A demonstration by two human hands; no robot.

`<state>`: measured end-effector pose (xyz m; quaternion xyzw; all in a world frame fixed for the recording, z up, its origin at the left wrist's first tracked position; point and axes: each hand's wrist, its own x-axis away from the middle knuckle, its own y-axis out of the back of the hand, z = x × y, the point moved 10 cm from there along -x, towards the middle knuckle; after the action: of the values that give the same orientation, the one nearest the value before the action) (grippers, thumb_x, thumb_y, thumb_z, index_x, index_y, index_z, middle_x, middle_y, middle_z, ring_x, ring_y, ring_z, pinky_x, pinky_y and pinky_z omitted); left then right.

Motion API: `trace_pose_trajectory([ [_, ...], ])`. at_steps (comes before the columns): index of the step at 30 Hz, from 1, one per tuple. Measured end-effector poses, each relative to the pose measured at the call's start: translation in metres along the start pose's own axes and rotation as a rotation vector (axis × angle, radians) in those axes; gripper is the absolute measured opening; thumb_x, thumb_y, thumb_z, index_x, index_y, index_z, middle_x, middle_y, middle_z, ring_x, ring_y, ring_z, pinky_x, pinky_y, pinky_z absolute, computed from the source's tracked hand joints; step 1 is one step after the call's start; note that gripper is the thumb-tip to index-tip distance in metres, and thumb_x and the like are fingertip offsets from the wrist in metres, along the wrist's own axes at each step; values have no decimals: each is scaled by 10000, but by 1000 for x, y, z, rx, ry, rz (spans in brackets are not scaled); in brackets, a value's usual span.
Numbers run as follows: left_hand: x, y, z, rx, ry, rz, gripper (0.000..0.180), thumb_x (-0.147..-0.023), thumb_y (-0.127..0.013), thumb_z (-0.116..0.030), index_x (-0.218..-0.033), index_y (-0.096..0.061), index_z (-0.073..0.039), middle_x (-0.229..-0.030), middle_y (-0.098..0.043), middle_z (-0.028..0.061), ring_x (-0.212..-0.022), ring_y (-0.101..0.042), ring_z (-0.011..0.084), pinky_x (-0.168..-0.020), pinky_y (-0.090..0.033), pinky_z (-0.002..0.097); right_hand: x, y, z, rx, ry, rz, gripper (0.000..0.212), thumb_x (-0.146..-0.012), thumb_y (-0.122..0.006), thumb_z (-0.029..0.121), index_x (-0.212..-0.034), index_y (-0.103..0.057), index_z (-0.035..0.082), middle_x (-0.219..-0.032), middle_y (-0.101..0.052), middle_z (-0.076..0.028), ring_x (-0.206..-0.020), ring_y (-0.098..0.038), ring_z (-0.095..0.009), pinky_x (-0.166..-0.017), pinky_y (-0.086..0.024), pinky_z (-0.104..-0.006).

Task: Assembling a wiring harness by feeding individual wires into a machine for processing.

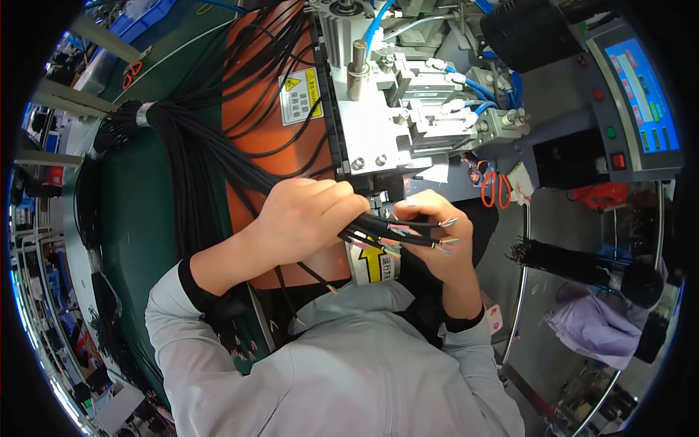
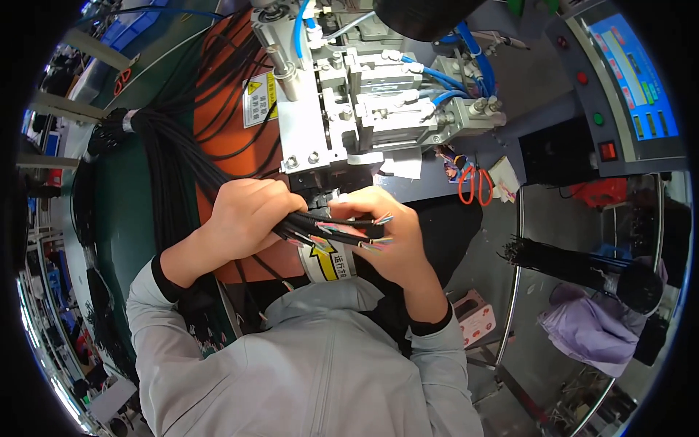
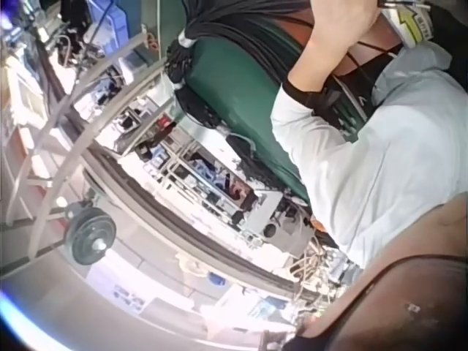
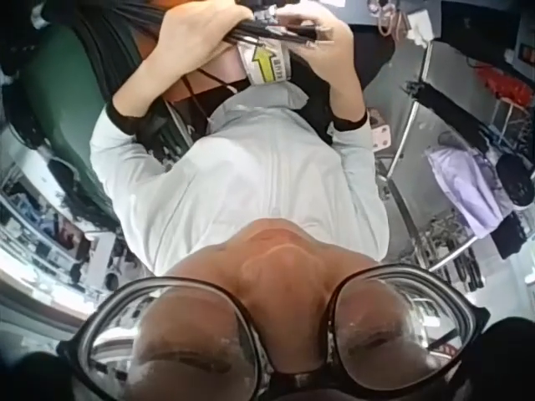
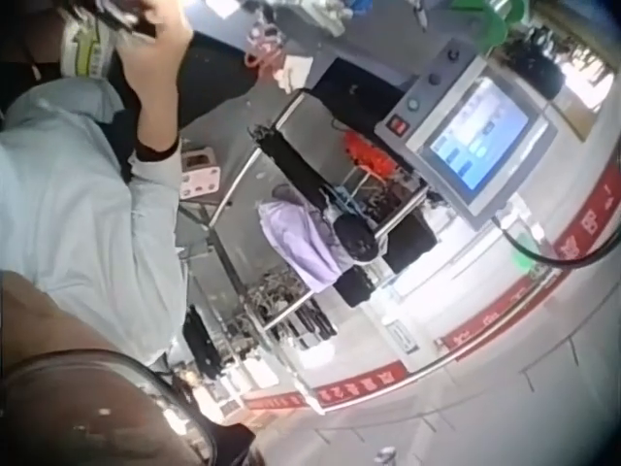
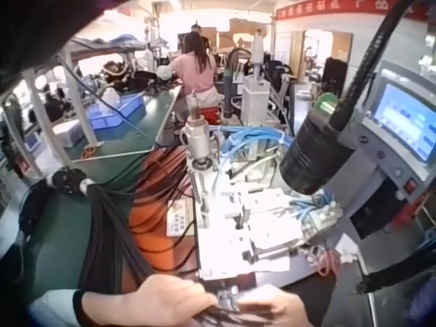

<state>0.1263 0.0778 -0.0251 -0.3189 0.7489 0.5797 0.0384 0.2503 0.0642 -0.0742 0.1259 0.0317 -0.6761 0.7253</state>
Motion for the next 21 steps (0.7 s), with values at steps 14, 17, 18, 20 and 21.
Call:
trace_pose_trajectory([
  [14, 0, 10, 23, 49, 29, -242, 222, -724, -682, -119, -907, -644, 2, -765, -623, 80, -603, -616, 181, -475, -457, 268, -19, 8, -37, -419, 87, -256, 208, -683, -705, -121, -810, -586, -7, -792, -621, -119, -698, -574, -157, -620, -448, -244],
  [17, 3, 4, 29, 91, 56, -230, 181, -743, -682, -121, -869, -647, 4, -735, -614, 77, -567, -603, 180, -448, -444, 267, -25, -8, -28, -283, 93, -200, 209, -690, -710, -114, -811, -578, -6, -783, -620, -117, -705, -581, -154, -620, -448, -235],
  [18, 4, 3, 31, 112, 65, -226, 163, -753, -682, -122, -850, -648, 5, -720, -609, 75, -549, -597, 179, -435, -438, 266, -27, -15, -24, -211, 111, -161, 212, -691, -716, -107, -815, -577, -4, -780, -620, -116, -712, -587, -154, -621, -450, -233],
  [20, 10, 3, 32, 91, 68, -231, 194, -731, -688, -123, -866, -639, 6, -720, -597, 64, -549, -584, 167, -432, -427, 259, -31, -30, -17, -141, 126, -116, 216, -692, -722, -100, -818, -576, -2, -777, -620, -115, -719, -592, -153, -621, -452, -230],
  [21, 11, 4, 32, 72, 62, -239, 228, -708, -695, -124, -883, -629, 7, -721, -585, 54, -549, -572, 154, -429, -417, 252, -33, -27, -12, -252, 155, -213, 221, -689, -736, -84, -823, -581, 2, -780, -623, -112, -723, -598, -159, -624, -455, -236],
])
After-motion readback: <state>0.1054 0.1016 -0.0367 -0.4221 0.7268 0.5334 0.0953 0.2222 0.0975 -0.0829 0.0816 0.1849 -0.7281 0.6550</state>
